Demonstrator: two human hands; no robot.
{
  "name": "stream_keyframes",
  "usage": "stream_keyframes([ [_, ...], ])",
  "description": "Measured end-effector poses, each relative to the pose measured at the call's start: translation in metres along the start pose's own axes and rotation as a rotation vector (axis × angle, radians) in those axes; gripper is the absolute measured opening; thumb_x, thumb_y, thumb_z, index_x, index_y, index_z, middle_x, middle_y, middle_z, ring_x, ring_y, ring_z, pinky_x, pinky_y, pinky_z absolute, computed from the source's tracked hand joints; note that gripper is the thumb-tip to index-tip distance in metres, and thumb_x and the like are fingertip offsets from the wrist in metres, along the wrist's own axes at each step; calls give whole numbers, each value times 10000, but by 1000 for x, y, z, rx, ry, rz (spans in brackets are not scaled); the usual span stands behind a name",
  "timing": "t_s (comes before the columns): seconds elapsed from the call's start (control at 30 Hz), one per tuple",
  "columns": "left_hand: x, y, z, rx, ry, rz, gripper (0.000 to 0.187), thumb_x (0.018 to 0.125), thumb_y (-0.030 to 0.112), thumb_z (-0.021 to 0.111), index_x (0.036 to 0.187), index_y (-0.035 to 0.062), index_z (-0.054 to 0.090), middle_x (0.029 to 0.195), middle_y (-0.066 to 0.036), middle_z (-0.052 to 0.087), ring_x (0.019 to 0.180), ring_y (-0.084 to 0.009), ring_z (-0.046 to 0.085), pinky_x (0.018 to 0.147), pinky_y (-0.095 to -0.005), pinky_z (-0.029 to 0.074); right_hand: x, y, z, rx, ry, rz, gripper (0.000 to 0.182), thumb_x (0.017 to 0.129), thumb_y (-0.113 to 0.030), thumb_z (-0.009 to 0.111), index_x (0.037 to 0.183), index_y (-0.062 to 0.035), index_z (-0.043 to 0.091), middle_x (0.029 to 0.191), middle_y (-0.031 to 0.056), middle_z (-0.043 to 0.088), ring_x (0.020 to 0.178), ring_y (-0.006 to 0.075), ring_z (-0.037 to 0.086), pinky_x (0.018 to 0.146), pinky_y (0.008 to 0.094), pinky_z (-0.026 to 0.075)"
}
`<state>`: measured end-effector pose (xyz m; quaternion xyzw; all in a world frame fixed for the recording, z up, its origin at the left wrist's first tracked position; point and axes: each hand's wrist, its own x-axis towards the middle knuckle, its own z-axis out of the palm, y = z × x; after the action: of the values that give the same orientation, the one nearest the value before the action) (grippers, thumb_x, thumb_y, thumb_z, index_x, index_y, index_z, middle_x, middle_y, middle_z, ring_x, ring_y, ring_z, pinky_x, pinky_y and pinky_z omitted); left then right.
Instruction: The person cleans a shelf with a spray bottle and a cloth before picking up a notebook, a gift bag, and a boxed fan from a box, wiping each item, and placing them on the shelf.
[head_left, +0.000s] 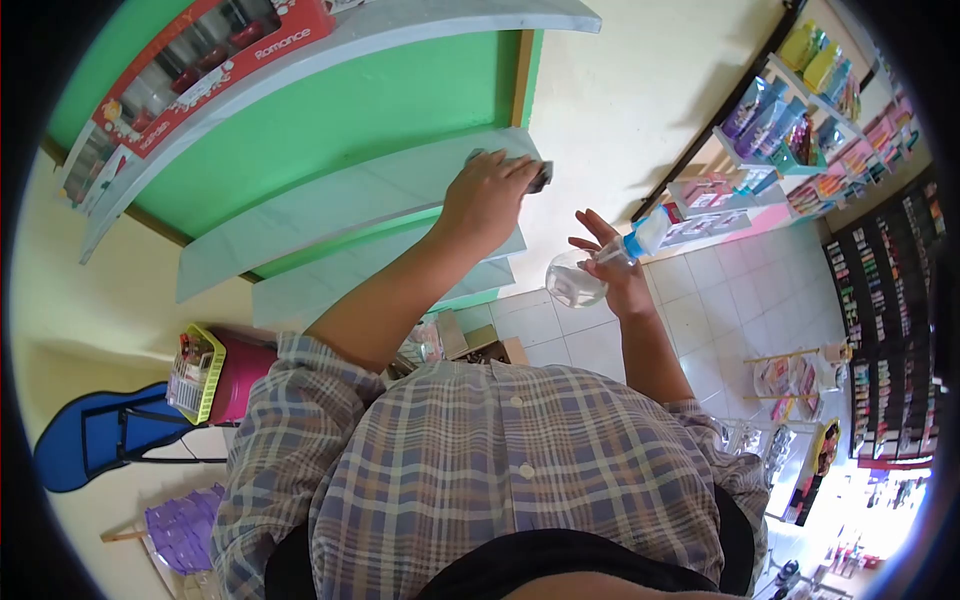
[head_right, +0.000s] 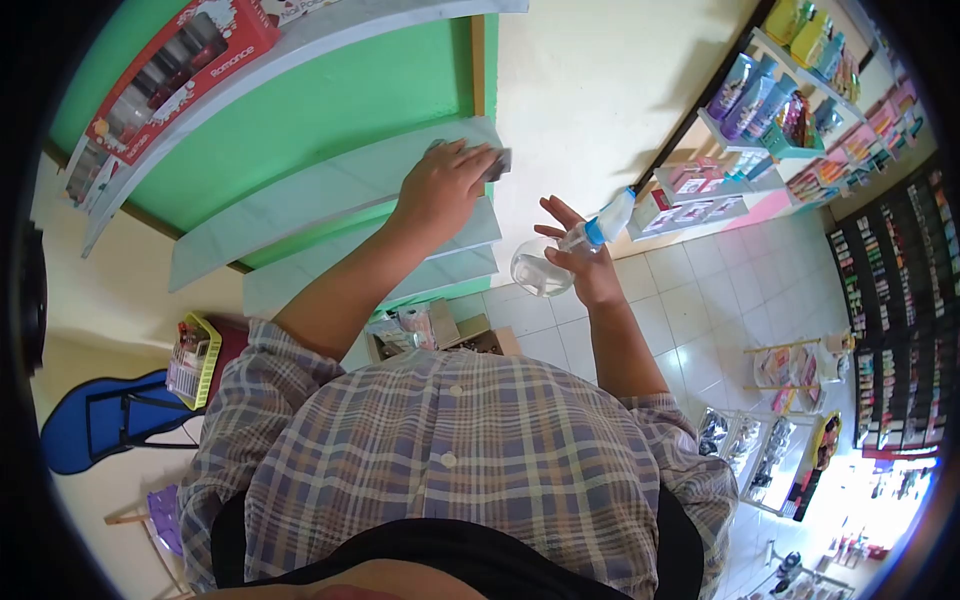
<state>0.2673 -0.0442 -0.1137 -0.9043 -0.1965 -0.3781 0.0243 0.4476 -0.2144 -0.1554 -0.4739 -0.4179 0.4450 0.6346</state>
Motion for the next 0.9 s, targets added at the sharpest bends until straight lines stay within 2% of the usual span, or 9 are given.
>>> stream_keyframes([
  [0.17, 27, 8, -9, -161, -95, -201, 292, 904, 171, 591, 1185, 104, 634, 1060, -159, 658, 1013, -330, 607, 926, -466, 464, 4, 0, 9, -90, -110, 41, 665, 723, 24, 690, 1354, -24, 485, 1366, 133, 518, 1165, 278, 539, 960, 403, 453],
  [0.23, 31, -7, -14, -216, -290, -395, 337, 944, 298, 556, 1257, 182, 605, 1260, -211, 578, 1158, -412, 546, 964, -458, 468, 11, -1, 21, -113, -176, 53, 648, 734, 27, 706, 1341, -18, 485, 1330, 123, 539, 1144, 255, 541, 949, 386, 460],
  [0.27, 29, -15, -18, -167, -309, -415, 365, 964, 352, 502, 1284, 201, 594, 1279, -231, 558, 1144, -427, 545, 977, -468, 457, 14, -1, 28, -167, -217, 31, 655, 736, 21, 716, 1345, -17, 478, 1317, 119, 543, 1129, 251, 542, 941, 382, 464],
  [0.43, -3, -58, -45, -80, -254, -473, 347, 964, 321, 502, 1265, 187, 609, 1313, -231, 539, 1159, -437, 539, 1002, -458, 438, 27, -7, 65, -339, -277, -64, 819, 723, -15, 766, 1442, -24, 374, 1294, 99, 544, 1073, 215, 533, 930, 358, 458],
  [0.5, -17, -63, -57, -75, -212, -521, 322, 955, 290, 518, 1232, 168, 629, 1265, -189, 587, 1176, -423, 535, 1005, -460, 430, 35, -8, 68, -392, -244, -125, 950, 724, 0, 751, 1516, -45, 228, 1294, 87, 529, 1066, 215, 523, 936, 349, 454],
  [0.53, -29, -78, -56, -38, -112, -462, 295, 946, 272, 533, 1203, 177, 644, 1203, -140, 633, 1191, -406, 532, 989, -476, 434, 38, -6, 67, -357, -235, -131, 951, 727, 11, 737, 1522, -53, 219, 1312, 88, 510, 1077, 217, 514, 938, 349, 451],
  [0.63, -69, -105, -81, 49, -30, -484, 262, 906, 231, 568, 1136, 169, 676, 1128, -111, 668, 1137, -379, 575, 964, -495, 438, 44, -5, 67, -419, -164, -183, 949, 733, 42, 699, 1534, -87, 206, 1357, 94, 453, 1113, 224, 486, 947, 349, 443],
  [0.73, -100, -126, -113, 225, -23, -548, 259, 903, 243, 564, 1129, 193, 680, 1147, -90, 667, 1118, -370, 588, 926, -485, 455, 51, -2, 49, -518, -85, -213, 917, 735, 45, 697, 1525, -116, 261, 1351, 106, 446, 1128, 254, 484, 967, 376, 431],
  [0.9, -147, -178, -156, 384, 38, -634, 277, 915, 279, 538, 1137, 187, 676, 1102, -114, 674, 1061, -375, 607, 882, -520, 467, 55, 0, 32, -559, 25, -234, 885, 756, 17, 710, 1519, -116, 282, 1345, 114, 450, 1152, 272, 487, 973, 381, 436],
])
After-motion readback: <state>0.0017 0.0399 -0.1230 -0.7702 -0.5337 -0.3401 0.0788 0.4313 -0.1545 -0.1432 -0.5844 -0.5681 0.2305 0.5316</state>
